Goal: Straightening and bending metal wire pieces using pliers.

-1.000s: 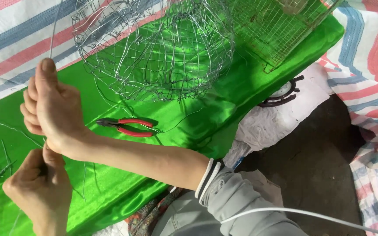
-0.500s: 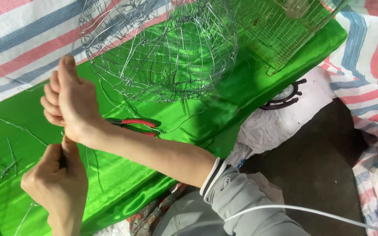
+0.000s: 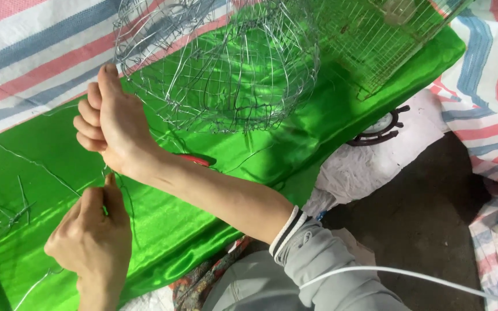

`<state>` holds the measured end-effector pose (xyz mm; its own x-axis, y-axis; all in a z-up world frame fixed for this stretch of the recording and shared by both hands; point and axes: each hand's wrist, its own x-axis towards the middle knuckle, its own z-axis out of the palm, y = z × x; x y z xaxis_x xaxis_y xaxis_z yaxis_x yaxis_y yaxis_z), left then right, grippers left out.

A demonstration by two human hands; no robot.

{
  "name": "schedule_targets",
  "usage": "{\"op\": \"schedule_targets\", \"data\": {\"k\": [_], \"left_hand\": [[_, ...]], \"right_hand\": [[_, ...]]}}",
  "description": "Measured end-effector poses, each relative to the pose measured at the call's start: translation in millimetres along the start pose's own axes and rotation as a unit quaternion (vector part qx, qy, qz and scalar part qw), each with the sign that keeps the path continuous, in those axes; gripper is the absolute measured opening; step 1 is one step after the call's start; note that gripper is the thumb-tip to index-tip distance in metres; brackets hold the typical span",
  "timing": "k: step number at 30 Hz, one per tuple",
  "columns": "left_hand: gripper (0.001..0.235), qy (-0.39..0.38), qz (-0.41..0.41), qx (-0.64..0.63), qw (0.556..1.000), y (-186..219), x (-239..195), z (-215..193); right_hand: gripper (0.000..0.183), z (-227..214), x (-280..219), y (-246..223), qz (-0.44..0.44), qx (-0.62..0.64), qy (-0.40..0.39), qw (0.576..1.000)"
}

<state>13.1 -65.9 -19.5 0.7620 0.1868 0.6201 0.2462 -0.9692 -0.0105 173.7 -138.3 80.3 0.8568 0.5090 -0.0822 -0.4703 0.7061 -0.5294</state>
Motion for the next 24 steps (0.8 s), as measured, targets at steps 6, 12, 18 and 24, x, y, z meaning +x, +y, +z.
{"op": "schedule_targets", "data": {"k": [6, 12, 18, 24], "left_hand": [[0.057, -0.032, -0.017, -0.064, 0.997, -3, 4, -3], [0.049, -0.013, 0.008, -0.114, 0.993, 7, 6, 3], [0.047, -0.016, 0.017, -0.101, 0.995, -8, -1, 14], [0.048, -0.052, -0.002, -0.118, 0.992, -9, 6, 14]], "right_hand": [[0.051, -21, 19, 16, -0.025, -0.022, -0.03, 0.999], [0.052, -42, 23, -5, -0.114, 0.082, -0.096, 0.985], [0.042, -81, 39, -18, -0.061, 0.083, -0.096, 0.99], [0.03, -70, 4, 25, -0.045, 0.01, -0.147, 0.988]]}}
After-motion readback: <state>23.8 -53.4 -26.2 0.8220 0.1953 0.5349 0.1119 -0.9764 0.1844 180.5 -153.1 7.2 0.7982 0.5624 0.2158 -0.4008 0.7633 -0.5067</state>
